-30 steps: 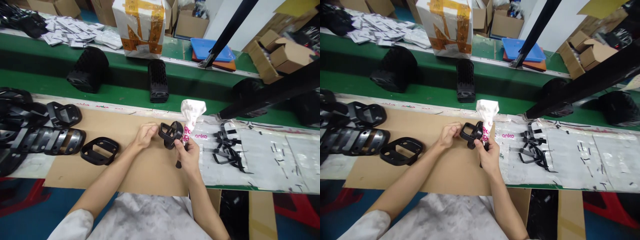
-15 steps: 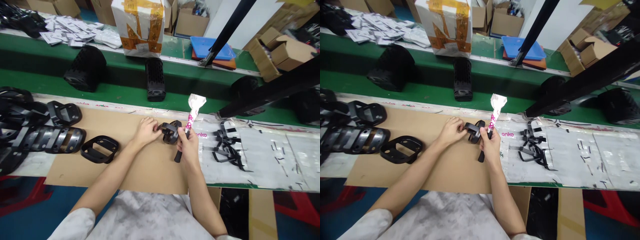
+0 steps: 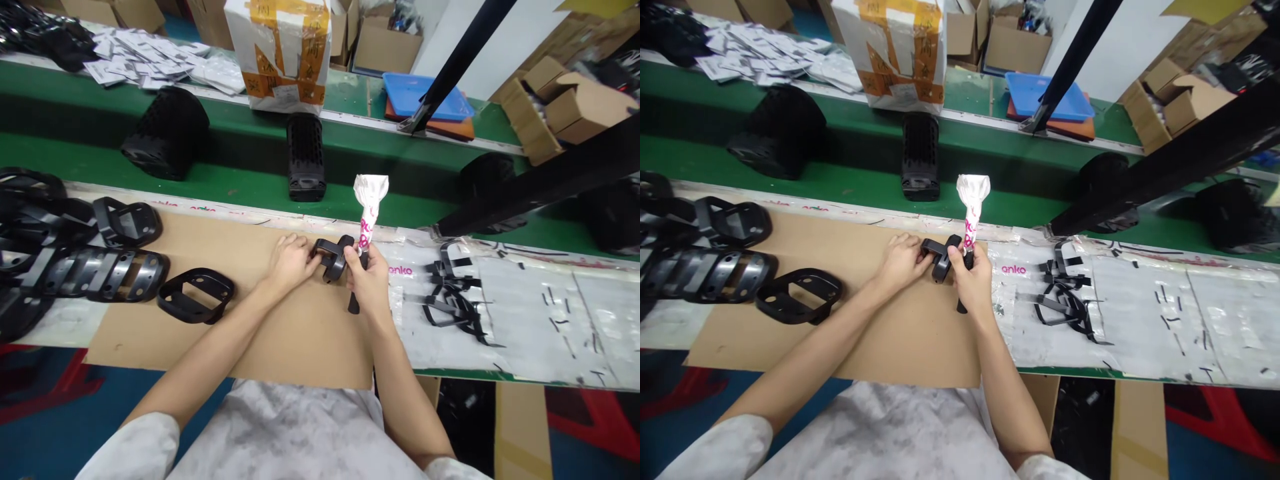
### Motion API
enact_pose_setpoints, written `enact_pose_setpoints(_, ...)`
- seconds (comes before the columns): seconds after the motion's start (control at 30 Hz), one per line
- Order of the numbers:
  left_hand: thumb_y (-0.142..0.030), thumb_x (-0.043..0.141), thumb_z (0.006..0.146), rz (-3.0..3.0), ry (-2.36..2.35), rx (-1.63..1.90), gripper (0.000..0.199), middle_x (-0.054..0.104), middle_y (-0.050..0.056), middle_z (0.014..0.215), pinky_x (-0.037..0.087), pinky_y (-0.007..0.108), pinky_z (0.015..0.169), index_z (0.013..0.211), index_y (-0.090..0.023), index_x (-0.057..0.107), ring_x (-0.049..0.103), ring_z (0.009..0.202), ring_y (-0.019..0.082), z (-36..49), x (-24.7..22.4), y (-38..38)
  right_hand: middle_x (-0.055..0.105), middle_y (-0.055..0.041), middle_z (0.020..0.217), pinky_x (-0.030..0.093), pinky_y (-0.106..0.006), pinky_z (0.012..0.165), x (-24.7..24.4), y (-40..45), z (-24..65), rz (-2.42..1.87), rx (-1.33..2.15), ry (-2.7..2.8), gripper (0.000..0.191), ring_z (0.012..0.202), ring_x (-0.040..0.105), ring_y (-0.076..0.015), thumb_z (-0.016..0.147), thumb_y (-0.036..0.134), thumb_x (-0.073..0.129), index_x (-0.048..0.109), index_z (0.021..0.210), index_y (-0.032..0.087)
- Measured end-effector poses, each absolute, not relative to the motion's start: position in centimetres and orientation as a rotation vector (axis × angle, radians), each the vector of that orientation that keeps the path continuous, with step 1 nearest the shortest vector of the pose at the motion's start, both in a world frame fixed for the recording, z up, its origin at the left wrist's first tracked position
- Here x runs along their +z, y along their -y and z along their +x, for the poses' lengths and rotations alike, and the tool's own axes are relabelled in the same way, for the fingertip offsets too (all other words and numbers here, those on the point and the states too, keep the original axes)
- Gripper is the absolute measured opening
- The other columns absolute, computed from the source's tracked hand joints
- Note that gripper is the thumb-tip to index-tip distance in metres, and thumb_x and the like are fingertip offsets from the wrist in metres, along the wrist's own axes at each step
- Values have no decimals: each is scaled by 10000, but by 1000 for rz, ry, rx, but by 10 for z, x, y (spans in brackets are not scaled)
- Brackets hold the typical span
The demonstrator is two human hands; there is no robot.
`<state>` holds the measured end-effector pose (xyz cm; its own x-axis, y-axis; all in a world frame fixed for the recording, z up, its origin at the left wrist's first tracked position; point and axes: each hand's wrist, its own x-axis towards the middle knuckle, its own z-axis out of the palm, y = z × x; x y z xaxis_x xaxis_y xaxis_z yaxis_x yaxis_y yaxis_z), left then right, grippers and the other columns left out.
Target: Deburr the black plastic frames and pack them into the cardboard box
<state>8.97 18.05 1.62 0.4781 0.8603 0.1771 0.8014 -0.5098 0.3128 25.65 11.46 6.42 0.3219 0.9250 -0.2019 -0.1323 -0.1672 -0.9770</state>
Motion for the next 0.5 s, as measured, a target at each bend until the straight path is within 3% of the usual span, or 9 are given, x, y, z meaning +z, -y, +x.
enact_pose_setpoints(0.33, -313, 492, 1011, 2596, -1469, 391, 295, 709, 135, 958, 423, 446, 851, 958, -156, 735, 610, 995, 324, 93, 17, -178, 384, 106, 596, 288, -224, 393, 62, -116, 258, -1434, 1142, 831, 408, 430, 322, -74, 829, 577, 754, 536, 915, 244)
enact_pose_setpoints(0.5, -253, 477, 1012, 2600, -1419, 351, 269, 700, 146, 1021, 425, 440, 860, 1011, -142, 722, 597, 1040, 328, 92, 17, -178, 486, 59, 658, 397, -243, 499, 60, -114, 264, -1521, 992, 999, 397, 545, 441, -116, 864, 593, 708, 620, 968, 220)
